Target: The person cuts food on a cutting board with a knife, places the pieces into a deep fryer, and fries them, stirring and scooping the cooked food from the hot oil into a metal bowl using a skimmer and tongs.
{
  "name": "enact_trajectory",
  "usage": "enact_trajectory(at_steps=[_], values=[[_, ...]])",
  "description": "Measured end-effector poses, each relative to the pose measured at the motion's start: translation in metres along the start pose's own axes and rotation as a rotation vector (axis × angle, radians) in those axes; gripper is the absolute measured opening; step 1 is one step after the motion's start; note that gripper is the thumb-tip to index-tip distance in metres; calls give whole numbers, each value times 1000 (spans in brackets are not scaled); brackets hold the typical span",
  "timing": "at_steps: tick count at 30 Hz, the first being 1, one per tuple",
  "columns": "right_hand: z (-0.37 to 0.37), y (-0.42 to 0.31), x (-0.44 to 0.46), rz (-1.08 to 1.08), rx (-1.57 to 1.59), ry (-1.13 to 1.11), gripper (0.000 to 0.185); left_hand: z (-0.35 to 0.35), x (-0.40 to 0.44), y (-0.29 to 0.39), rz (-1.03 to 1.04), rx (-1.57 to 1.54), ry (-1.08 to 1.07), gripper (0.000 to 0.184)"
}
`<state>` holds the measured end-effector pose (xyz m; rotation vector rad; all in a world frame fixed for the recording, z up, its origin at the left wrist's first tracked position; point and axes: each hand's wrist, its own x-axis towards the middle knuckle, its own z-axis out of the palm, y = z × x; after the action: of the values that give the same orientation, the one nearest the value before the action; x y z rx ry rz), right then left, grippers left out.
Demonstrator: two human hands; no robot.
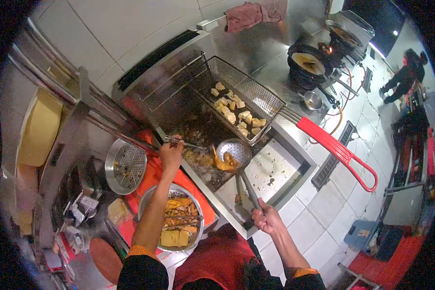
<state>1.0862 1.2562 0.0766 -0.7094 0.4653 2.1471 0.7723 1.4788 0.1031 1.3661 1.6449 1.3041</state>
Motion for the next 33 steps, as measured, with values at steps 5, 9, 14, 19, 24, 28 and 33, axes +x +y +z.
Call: enact_trajectory(at_steps=[5,9,14,19,24,28,33], values=[[19,3,-13,49,65,-52,36,-23,-28,31,5,-88,41,22],[14,9,-26,42,57,16,38,-57,-58,66,-38,-56,4,25],[-1,18,-83,20,32,52,36,-108,-100,75,-98,-145,26,27],[2,30,-130,-21,-46,219,39,-159,-141,58,-182,-419,127,25],[43,56,-168,-30,-169,294,42,-217,-166,70,-161,-572,280,27],[75,82,-164,54,-368,227,44,-255,-197,71,-103,-539,367,27],[90,114,-102,-38,-853,168,43,-289,-232,64,-89,-499,458,31]])
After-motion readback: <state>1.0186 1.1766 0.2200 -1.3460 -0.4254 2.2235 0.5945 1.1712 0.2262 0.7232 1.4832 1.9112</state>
